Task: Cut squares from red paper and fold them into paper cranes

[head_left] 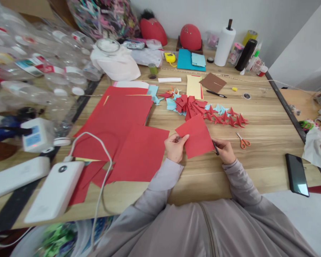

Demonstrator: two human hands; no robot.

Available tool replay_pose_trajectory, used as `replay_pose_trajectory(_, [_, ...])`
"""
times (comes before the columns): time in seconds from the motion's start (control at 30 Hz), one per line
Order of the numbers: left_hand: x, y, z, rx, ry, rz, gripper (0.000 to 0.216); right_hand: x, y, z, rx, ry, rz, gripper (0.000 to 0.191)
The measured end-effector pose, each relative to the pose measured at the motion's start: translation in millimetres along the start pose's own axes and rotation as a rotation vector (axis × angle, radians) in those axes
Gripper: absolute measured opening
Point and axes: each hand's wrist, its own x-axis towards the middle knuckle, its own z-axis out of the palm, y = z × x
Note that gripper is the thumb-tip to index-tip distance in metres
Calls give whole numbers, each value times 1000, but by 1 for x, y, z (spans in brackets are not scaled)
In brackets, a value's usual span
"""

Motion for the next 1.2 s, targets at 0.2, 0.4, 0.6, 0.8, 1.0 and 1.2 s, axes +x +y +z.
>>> replay_pose_trajectory(0.2, [0, 2, 1, -20, -3, -4, 21, 0, 0, 1, -10, -9, 7, 42])
replay_pose_trajectory(0.4, [0, -1, 0, 5, -3, -7, 22, 1, 8, -2, -57, 25, 21, 47])
replay_pose_trajectory(0.6, [1, -3, -1, -4, -1, -11, 22, 2, 11, -6, -140, 114, -38, 43])
replay_pose_trajectory(0.8, [0, -3, -2, 67, 0, 46, 21, 1, 18, -8, -374, 152, -112, 40])
replay_pose_trajectory(1.0, [1, -3, -3, 89, 12, 66, 21, 4, 21, -16, -880, 471, -81, 53])
replay_pose_trajectory(1.2, [1, -4, -3, 82, 3, 75, 20, 3, 18, -24, -1340, 447, -85, 32])
